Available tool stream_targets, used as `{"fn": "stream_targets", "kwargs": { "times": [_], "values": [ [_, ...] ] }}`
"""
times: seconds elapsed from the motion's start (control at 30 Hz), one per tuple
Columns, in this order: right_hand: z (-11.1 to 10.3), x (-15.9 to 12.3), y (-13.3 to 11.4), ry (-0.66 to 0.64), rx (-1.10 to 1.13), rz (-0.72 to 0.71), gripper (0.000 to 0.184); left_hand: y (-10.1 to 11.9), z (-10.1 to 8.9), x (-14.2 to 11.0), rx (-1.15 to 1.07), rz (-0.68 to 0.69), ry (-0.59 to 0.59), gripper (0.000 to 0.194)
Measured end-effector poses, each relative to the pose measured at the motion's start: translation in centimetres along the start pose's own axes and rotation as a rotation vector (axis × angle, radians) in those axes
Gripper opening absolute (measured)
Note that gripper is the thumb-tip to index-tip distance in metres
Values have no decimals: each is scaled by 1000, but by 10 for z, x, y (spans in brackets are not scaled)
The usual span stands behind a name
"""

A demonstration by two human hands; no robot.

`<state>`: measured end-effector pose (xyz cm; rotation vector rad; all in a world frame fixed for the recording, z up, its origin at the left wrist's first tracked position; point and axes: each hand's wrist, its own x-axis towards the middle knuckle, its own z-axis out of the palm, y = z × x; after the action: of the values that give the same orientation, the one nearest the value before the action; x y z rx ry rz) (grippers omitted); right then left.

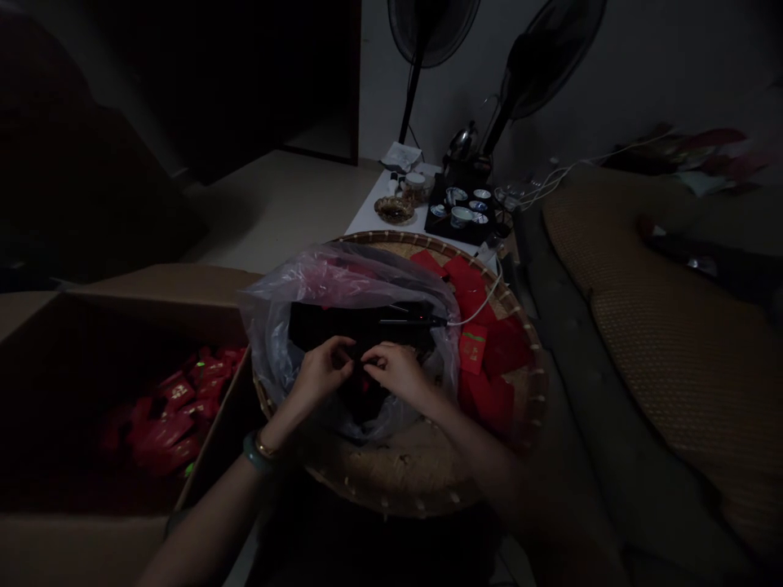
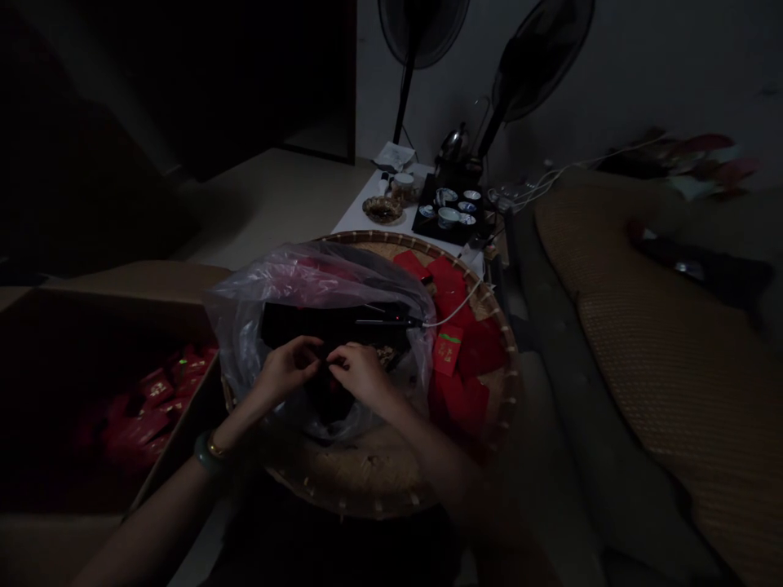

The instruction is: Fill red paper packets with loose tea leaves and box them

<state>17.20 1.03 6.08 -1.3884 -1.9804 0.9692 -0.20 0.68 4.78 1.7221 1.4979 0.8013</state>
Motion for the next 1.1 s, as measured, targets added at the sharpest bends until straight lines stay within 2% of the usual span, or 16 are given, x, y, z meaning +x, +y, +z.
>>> {"fn": "stream_targets", "kwargs": {
  "times": [0.17,0.33,0.4,0.47,0.57,0.63,0.73,0.83,0.97,1.1],
  "values": [
    [-1,0,2,64,89,36,8,2,0,1,-2,-22,5,33],
    [-4,1,12,126,163,99,11,2,0,0,-43,-31,11,32],
    [-7,0,13,145,113,84,12,2,0,0,-51,-36,6,32],
    [-10,-4,12,157,-9,9,17,1,0,0,-50,-33,2,32],
    [-10,-13,6,64,-204,-163,29,-1,0,0,-46,-11,4,33],
    [-6,-19,2,-23,-290,-226,31,-1,-1,0,-35,-7,16,35],
    [-2,-26,-2,-79,-393,-219,27,-1,-1,-1,-17,-22,27,34],
    [-2,-29,-6,-120,-477,-239,31,0,-1,-3,-8,-15,31,33],
    [-2,-30,-11,-92,-512,-290,34,1,1,-4,0,-7,36,32],
    [2,-30,-9,-106,-546,-270,39,2,2,-4,-3,-8,32,31]
  ]
}}
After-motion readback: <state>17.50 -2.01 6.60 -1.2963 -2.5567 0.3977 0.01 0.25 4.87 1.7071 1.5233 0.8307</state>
